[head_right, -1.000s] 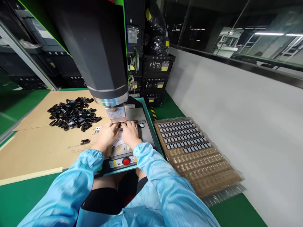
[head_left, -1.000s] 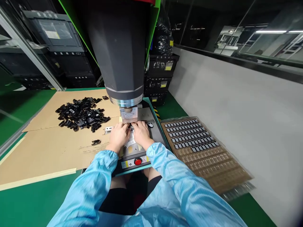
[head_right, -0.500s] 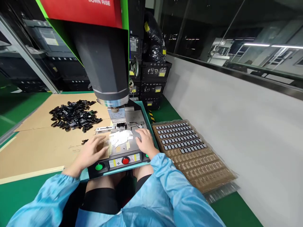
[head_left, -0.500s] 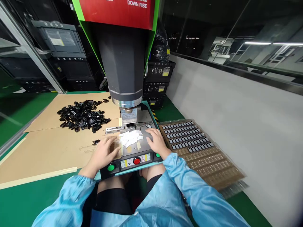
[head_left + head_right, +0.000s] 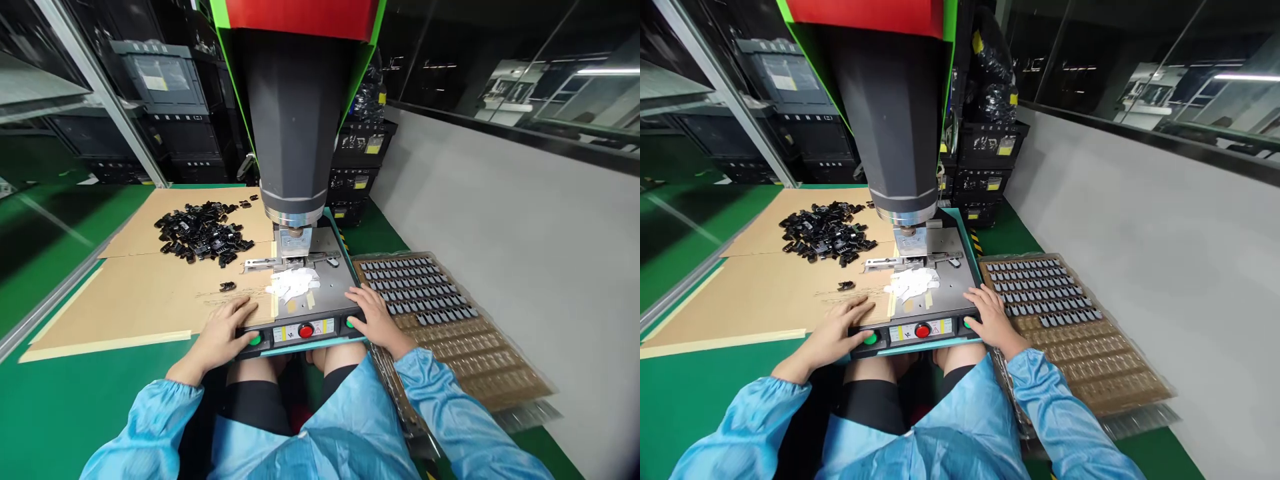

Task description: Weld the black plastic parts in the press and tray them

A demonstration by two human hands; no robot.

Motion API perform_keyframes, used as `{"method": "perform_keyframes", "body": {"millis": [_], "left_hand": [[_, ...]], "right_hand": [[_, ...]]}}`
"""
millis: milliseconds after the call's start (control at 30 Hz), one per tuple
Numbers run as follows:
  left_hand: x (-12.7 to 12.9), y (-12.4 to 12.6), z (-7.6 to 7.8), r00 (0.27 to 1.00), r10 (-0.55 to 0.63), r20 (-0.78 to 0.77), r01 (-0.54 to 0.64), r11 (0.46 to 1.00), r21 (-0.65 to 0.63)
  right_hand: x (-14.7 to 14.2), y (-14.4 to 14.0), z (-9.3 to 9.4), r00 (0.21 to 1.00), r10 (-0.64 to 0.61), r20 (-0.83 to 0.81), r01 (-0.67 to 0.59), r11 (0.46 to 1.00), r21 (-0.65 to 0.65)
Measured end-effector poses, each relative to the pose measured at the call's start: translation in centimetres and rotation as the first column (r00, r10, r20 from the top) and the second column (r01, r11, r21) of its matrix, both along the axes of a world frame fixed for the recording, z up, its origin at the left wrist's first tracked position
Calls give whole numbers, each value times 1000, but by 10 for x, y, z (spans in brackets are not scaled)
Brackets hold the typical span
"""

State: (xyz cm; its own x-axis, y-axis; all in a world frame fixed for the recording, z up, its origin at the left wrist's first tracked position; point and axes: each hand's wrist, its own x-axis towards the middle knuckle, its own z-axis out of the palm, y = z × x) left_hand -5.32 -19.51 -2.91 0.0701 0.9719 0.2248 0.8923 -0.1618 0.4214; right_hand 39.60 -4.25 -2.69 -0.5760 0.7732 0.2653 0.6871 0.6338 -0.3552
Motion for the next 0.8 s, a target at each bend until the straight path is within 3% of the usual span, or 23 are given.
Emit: {"method": "perform_keyframes", "body": {"millis": [133,200,400,633,800], "left_hand": [[-18,16,2,958,248,145,-264,958,111],[-27,28,1,940,303,155,-321,940,113],[-40,63,-2,947,307,95,-318,939,131],[-26,65,3,893,380,242,-419,897,136],[-3,87,16,937,250,243,-300,933,197]], "right_hand": [[-27,8,3,994,-72,-85,76,996,42],[-46,13,4,991,-71,-109,78,995,56],[-92,21,7,987,-48,-150,54,998,34],[-102,33,6,969,-74,-235,72,997,-17],[-125,54,20,948,-53,-315,45,998,-33]]}}
